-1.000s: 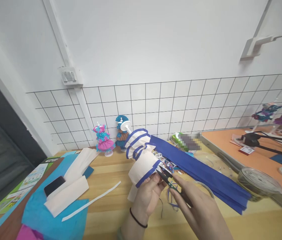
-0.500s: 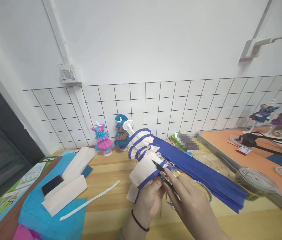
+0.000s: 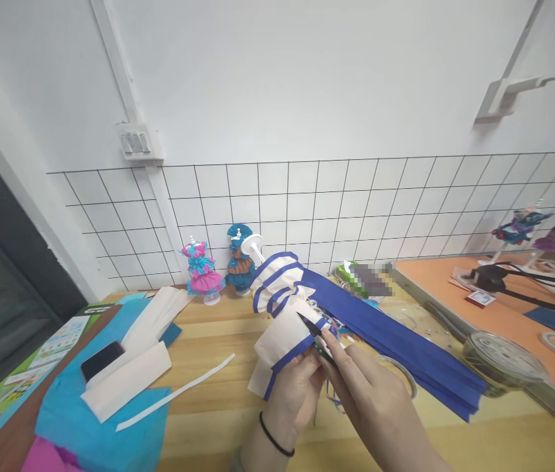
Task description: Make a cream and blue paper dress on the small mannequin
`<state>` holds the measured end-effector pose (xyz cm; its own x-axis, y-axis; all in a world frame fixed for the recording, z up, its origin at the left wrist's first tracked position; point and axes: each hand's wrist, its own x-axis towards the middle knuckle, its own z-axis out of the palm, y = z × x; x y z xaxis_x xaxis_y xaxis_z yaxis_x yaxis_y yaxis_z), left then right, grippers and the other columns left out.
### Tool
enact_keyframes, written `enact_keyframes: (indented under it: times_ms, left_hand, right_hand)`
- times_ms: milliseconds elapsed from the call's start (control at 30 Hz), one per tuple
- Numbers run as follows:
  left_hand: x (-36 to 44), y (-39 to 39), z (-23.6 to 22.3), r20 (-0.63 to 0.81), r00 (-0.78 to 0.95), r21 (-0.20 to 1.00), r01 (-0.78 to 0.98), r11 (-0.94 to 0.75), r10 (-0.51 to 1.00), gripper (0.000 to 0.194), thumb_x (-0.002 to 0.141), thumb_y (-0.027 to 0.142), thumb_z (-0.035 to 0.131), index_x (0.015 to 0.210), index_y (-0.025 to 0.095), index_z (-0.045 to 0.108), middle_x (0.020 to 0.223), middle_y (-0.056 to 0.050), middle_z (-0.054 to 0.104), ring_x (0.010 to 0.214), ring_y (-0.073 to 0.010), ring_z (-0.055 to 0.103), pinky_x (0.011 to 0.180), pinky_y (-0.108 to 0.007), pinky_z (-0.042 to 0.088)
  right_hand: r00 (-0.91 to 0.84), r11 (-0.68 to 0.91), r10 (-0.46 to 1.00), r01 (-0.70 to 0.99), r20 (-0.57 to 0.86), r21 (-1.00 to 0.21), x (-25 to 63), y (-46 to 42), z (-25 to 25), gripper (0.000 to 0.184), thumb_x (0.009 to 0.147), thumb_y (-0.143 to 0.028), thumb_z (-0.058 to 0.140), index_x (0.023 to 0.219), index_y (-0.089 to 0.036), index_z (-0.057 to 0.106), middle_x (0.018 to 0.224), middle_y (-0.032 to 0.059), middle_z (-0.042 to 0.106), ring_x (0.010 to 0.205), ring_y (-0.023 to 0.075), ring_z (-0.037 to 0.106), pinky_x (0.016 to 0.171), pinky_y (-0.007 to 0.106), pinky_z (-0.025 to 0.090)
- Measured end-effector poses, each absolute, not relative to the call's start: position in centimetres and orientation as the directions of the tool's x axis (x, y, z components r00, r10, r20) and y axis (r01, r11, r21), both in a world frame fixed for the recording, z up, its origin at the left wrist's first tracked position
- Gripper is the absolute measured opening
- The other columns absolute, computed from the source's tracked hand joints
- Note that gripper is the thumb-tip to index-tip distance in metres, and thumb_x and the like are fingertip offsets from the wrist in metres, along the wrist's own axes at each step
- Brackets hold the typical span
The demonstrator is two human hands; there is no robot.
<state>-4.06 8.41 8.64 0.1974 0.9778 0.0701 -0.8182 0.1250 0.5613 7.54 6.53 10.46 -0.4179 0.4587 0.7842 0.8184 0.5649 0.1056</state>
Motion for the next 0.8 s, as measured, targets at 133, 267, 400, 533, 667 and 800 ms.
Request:
enact_keyframes:
  times_ms: [133, 267, 400, 533, 667, 800]
  left_hand:
    - [-4.08, 8.41, 8.67, 0.083, 0.189, 0.558, -0.822, 0.111, 0.979, 0.027, 0.071, 0.015, 0.069, 0.098, 0.017, 0.068, 0.101, -0.008, 0.067, 0.103, -0.0205, 0.056, 0.096, -0.034, 0.039]
    - [-4.05, 8.25, 8.72, 0.080, 0.187, 0.562, -0.820, 0.110, 0.979, 0.029, 0.070, 0.016, 0.071, 0.098, 0.017, 0.068, 0.101, -0.009, 0.067, 0.106, -0.0219, 0.056, 0.097, -0.035, 0.038]
    - [-4.01, 8.26, 8.67, 0.086, 0.186, 0.567, -0.817, 0.105, 0.979, 0.027, 0.071, 0.016, 0.070, 0.098, 0.017, 0.068, 0.099, -0.009, 0.068, 0.105, -0.0219, 0.056, 0.096, -0.036, 0.038]
    - [-4.01, 8.44, 8.64, 0.101, 0.184, 0.570, -0.816, 0.094, 0.978, 0.025, 0.072, 0.016, 0.069, 0.096, 0.017, 0.068, 0.097, -0.008, 0.068, 0.101, -0.0205, 0.057, 0.093, -0.033, 0.040]
    - [-4.01, 8.42, 8.57, 0.120, 0.191, 0.558, -0.825, 0.093, 0.974, 0.023, 0.072, 0.015, 0.068, 0.095, 0.018, 0.069, 0.098, -0.008, 0.068, 0.100, -0.0194, 0.057, 0.093, -0.033, 0.040]
    - [-3.93, 8.35, 8.50, 0.115, 0.187, 0.550, -0.830, 0.094, 0.976, 0.025, 0.072, 0.015, 0.068, 0.097, 0.020, 0.069, 0.099, -0.006, 0.068, 0.099, -0.0185, 0.058, 0.093, -0.032, 0.040]
  right_hand:
    - [-0.423, 0.571, 0.461, 0.814, 0.780, 0.104, 7.60, 6.56, 10.33, 0.038, 0.094, -0.021, 0.035, 0.130, -0.010, 0.042, 0.063, 0.0015, 0.047, 0.049, 0.0123, 0.043, 0.046, 0.022, 0.032]
    - [-0.429, 0.573, 0.461, 0.813, 0.777, 0.109, 7.68, 6.58, 10.28, 0.038, 0.094, -0.018, 0.035, 0.130, -0.010, 0.042, 0.063, 0.0016, 0.046, 0.049, 0.0121, 0.042, 0.046, 0.021, 0.031]
    - [-0.441, 0.582, 0.466, 0.806, 0.767, 0.110, 7.74, 6.58, 10.39, 0.038, 0.093, -0.016, 0.034, 0.130, -0.010, 0.041, 0.062, 0.0014, 0.046, 0.048, 0.0120, 0.042, 0.045, 0.021, 0.031]
    - [-0.446, 0.590, 0.455, 0.799, 0.771, 0.114, 7.76, 6.59, 10.45, 0.038, 0.092, -0.013, 0.034, 0.129, -0.009, 0.042, 0.062, 0.0015, 0.047, 0.048, 0.0116, 0.042, 0.045, 0.021, 0.032]
    - [-0.436, 0.582, 0.457, 0.806, 0.776, 0.110, 7.76, 6.62, 10.28, 0.038, 0.092, -0.014, 0.037, 0.128, -0.009, 0.044, 0.061, 0.0011, 0.046, 0.047, 0.0120, 0.043, 0.044, 0.021, 0.032]
    - [-0.413, 0.574, 0.464, 0.814, 0.783, 0.090, 7.73, 6.68, 10.14, 0.039, 0.092, -0.019, 0.038, 0.129, -0.009, 0.044, 0.061, 0.0011, 0.046, 0.048, 0.0124, 0.044, 0.044, 0.021, 0.032]
